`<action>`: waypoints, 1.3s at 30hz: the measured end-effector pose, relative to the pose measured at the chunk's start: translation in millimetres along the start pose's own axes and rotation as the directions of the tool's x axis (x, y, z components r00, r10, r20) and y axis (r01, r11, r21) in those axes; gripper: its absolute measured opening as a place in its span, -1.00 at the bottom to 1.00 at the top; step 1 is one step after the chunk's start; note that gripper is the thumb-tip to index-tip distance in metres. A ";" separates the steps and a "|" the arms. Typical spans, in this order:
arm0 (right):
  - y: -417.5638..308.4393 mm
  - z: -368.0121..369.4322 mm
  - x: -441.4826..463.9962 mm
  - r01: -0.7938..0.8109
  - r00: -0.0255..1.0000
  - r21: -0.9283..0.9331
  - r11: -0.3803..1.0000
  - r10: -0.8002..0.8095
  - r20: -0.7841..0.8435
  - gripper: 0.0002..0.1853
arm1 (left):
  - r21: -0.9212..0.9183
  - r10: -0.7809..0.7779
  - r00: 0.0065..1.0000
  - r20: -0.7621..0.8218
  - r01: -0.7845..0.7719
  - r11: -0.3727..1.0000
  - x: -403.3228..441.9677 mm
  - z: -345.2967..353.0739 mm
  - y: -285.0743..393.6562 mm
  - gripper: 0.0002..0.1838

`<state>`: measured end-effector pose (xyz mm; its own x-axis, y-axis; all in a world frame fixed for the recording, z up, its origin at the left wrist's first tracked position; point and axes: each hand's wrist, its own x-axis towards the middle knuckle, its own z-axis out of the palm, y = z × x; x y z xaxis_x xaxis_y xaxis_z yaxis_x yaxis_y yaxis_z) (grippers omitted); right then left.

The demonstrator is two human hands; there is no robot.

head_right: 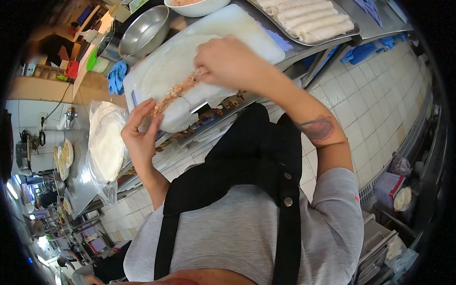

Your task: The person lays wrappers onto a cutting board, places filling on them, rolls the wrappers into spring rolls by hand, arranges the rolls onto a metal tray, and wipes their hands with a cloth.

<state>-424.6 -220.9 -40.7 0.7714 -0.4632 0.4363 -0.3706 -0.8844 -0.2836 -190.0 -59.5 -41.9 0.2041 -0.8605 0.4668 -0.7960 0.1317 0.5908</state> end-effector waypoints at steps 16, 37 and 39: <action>35.6 -42.2 -28.2 -0.157 0.987 0.290 0.944 0.146 0.060 -0.50 | -0.017 -0.080 0.996 -0.044 0.079 0.997 -7.9 -2.9 -3.5 -0.72; 3.6 -23.8 -33.8 0.139 0.986 0.202 0.970 -0.116 -0.123 -0.79 | 0.229 0.508 0.859 0.065 -0.509 0.830 -20.7 -1.1 -4.6 -0.69; 6.3 -27.1 -20.8 0.132 0.987 0.249 0.959 -0.105 -0.117 -0.82 | 0.172 0.470 0.883 -0.003 -0.463 0.870 -8.4 -6.7 1.8 -0.75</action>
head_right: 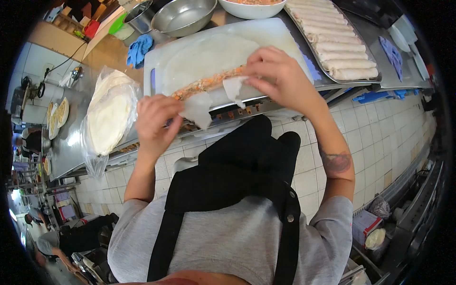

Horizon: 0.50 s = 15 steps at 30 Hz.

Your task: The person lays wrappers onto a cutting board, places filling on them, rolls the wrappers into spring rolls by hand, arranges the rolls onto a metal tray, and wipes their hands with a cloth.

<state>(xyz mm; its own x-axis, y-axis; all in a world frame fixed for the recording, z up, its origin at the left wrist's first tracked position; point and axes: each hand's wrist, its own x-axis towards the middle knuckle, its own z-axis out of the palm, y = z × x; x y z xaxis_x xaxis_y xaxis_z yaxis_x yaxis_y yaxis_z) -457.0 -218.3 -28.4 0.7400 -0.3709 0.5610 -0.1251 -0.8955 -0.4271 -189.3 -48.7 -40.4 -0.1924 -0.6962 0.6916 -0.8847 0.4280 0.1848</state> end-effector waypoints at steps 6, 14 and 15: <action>28.6 -1.3 53.2 -0.048 0.999 0.085 0.995 0.047 0.006 -0.81 | -0.161 -0.339 0.938 -0.076 0.324 0.932 43.7 -1.2 -34.1 -0.85; 73.5 26.8 79.2 -0.101 0.995 -0.402 0.910 0.086 -0.054 -0.82 | 0.158 -0.438 0.897 0.060 0.424 0.892 66.7 20.3 -81.7 -0.82; 69.1 24.9 79.6 -0.045 0.998 -0.353 0.935 0.030 -0.047 -0.82 | 0.205 -0.431 0.899 0.075 0.410 0.889 64.6 19.2 -81.5 -0.82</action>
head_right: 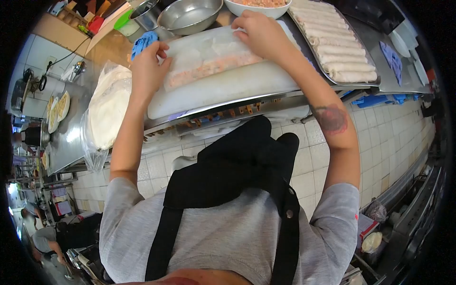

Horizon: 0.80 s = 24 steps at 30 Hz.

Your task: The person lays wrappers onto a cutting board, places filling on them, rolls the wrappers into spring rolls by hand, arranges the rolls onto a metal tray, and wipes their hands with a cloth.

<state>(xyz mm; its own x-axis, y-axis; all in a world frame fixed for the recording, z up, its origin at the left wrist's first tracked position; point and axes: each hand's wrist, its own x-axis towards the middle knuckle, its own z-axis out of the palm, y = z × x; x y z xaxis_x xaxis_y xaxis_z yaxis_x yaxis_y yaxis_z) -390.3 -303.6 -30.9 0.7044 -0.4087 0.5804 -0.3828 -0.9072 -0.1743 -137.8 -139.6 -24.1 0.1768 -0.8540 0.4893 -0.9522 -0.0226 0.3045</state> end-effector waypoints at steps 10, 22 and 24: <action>-63.8 -4.7 -11.1 0.131 0.945 0.255 0.958 -0.199 0.261 -0.75 | -0.168 0.300 0.949 0.091 -0.283 0.944 -39.4 3.8 43.5 -0.72; -65.3 1.7 -9.6 0.050 0.952 0.337 0.940 -0.147 0.268 -0.71 | -0.144 0.182 0.951 0.249 -0.150 0.978 -31.5 3.1 50.1 -0.68; -72.1 4.7 -10.1 0.076 0.953 0.320 0.945 -0.163 0.255 -0.71 | -0.194 0.170 0.944 0.281 -0.117 0.974 -29.5 2.4 46.7 -0.67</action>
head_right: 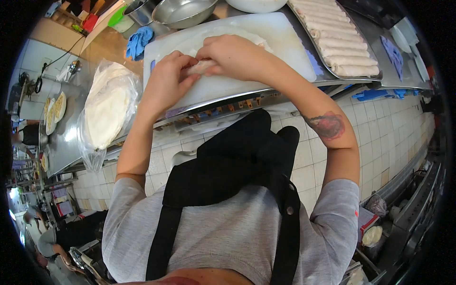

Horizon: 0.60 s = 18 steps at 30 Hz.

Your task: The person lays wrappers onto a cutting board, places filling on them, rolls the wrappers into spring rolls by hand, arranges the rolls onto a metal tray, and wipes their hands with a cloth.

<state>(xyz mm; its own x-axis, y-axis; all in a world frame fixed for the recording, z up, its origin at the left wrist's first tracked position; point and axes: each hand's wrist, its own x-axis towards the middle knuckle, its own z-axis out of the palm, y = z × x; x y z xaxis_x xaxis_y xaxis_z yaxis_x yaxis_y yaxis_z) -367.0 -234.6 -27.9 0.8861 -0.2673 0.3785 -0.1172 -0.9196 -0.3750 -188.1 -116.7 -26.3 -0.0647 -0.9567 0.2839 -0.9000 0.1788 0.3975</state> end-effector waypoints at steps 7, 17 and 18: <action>6.5 -0.8 1.1 0.048 0.995 0.020 0.999 -0.050 0.088 -0.70 | 0.025 -0.076 0.991 -0.107 0.079 0.997 -19.5 -12.0 3.0 -0.64; -11.7 12.9 20.3 0.040 0.991 -0.041 0.998 -0.035 0.127 -0.65 | -0.034 -0.178 0.984 0.010 0.178 0.983 -14.0 -16.1 2.6 -0.71; -12.8 12.3 21.3 0.015 0.990 -0.027 1.000 -0.011 0.143 -0.65 | -0.016 -0.170 0.985 0.014 0.170 0.985 -14.2 -16.2 2.1 -0.72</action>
<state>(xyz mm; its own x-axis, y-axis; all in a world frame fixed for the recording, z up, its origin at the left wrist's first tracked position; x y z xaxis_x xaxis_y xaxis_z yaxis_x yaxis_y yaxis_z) -341.1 -225.0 -25.5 0.9424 -0.2135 0.2574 -0.1164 -0.9310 -0.3460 -182.1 -98.9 -15.4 0.0832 -0.9762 0.2003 -0.8907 0.0173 0.4542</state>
